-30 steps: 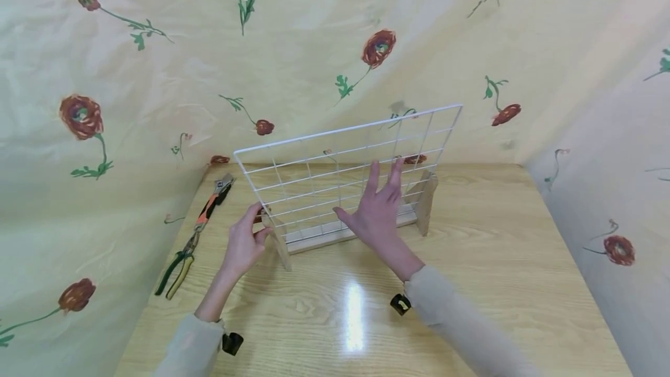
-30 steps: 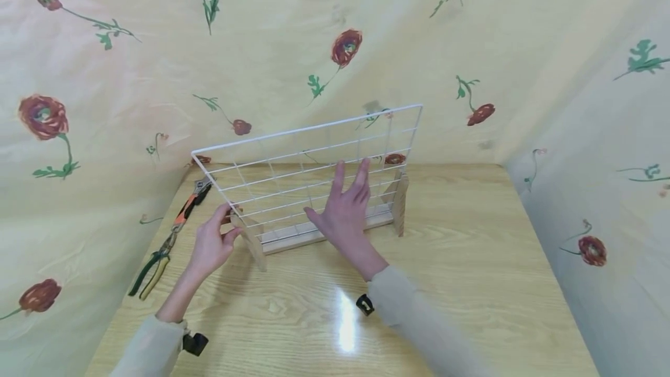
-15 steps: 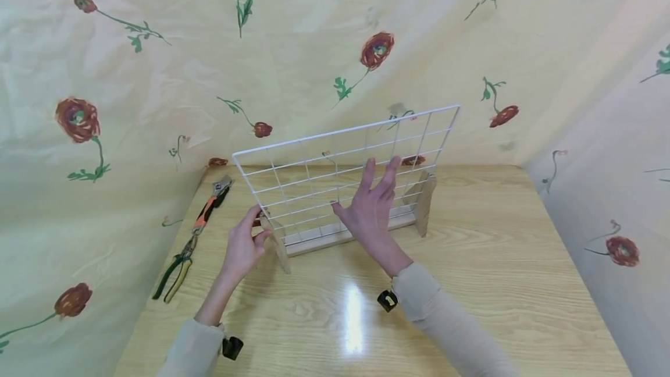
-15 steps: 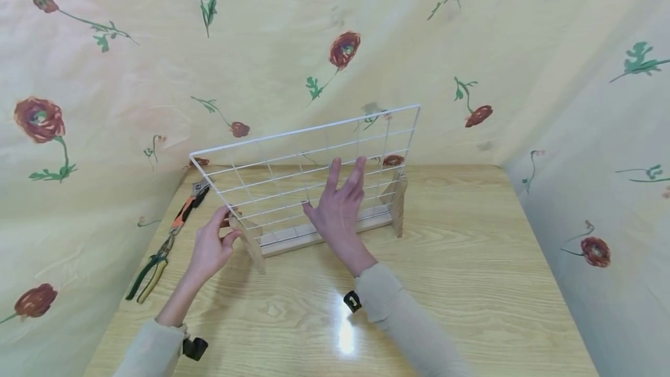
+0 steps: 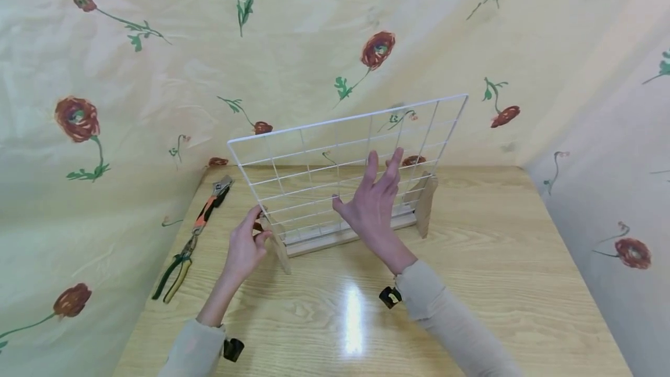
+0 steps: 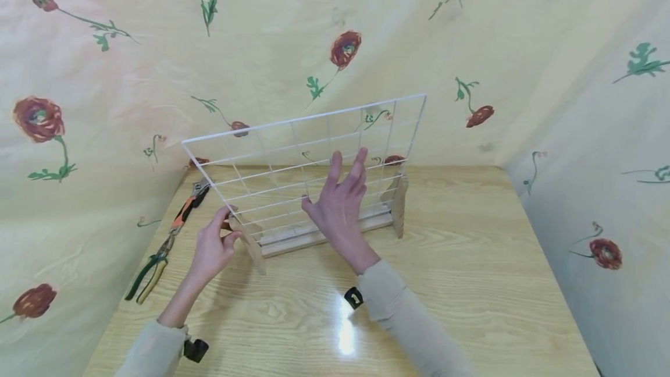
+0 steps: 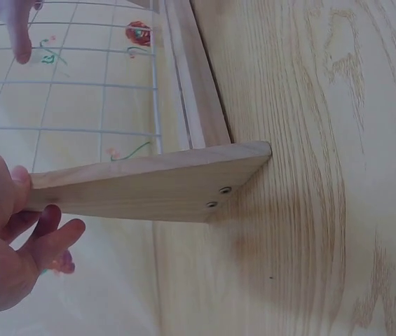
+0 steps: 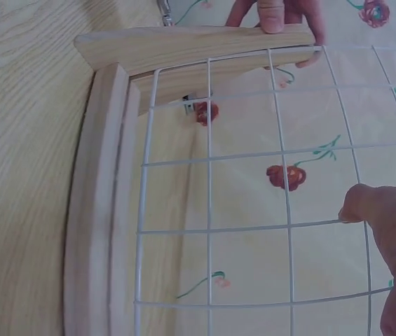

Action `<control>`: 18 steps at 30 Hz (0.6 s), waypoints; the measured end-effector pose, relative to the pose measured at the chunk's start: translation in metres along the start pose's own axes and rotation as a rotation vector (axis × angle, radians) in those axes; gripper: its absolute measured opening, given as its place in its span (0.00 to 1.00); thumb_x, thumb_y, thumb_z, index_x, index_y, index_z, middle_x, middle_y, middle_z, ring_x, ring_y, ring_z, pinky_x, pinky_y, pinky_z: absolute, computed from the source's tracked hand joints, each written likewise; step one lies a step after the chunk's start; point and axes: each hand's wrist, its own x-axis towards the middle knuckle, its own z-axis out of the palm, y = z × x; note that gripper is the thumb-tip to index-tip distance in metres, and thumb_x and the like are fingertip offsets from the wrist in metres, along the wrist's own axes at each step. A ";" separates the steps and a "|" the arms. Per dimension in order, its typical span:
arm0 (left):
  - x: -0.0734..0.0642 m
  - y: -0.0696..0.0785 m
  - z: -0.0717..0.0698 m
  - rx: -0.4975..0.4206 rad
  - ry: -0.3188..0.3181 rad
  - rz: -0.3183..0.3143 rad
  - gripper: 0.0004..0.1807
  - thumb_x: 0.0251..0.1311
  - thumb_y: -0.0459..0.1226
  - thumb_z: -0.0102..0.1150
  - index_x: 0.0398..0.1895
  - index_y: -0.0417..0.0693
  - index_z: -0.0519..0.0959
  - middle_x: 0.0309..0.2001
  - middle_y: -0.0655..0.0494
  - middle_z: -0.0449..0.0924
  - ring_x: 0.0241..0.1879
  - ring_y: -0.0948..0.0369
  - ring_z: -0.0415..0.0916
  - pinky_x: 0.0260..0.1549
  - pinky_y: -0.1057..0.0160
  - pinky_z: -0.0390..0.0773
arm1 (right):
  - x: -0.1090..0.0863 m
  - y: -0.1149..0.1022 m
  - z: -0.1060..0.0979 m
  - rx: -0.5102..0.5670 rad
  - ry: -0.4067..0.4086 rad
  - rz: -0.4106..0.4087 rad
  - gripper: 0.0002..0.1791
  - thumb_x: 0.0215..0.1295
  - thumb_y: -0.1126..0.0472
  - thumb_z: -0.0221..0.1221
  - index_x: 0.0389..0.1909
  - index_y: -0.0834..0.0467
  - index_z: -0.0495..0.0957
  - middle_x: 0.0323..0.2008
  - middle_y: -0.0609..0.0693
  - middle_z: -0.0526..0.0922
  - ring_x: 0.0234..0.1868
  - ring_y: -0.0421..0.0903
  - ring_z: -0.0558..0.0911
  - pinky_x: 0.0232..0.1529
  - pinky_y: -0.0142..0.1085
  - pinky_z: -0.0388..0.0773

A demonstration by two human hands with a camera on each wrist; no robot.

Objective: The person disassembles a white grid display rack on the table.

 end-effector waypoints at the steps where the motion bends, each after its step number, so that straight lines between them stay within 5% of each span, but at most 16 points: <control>1: 0.000 0.000 0.000 0.000 0.001 -0.005 0.29 0.52 0.16 0.64 0.58 0.36 0.71 0.45 0.38 0.80 0.35 0.48 0.80 0.25 0.59 0.82 | 0.002 -0.001 -0.001 0.000 0.001 -0.001 0.78 0.30 0.48 0.82 0.76 0.57 0.36 0.74 0.71 0.28 0.63 0.71 0.61 0.50 0.61 0.72; 18: -0.001 -0.001 0.002 0.017 0.026 0.024 0.29 0.51 0.16 0.65 0.58 0.36 0.71 0.45 0.38 0.80 0.31 0.51 0.79 0.20 0.65 0.78 | 0.034 -0.014 -0.021 -0.034 0.006 0.000 0.78 0.29 0.46 0.82 0.74 0.55 0.35 0.72 0.73 0.31 0.62 0.70 0.62 0.54 0.60 0.70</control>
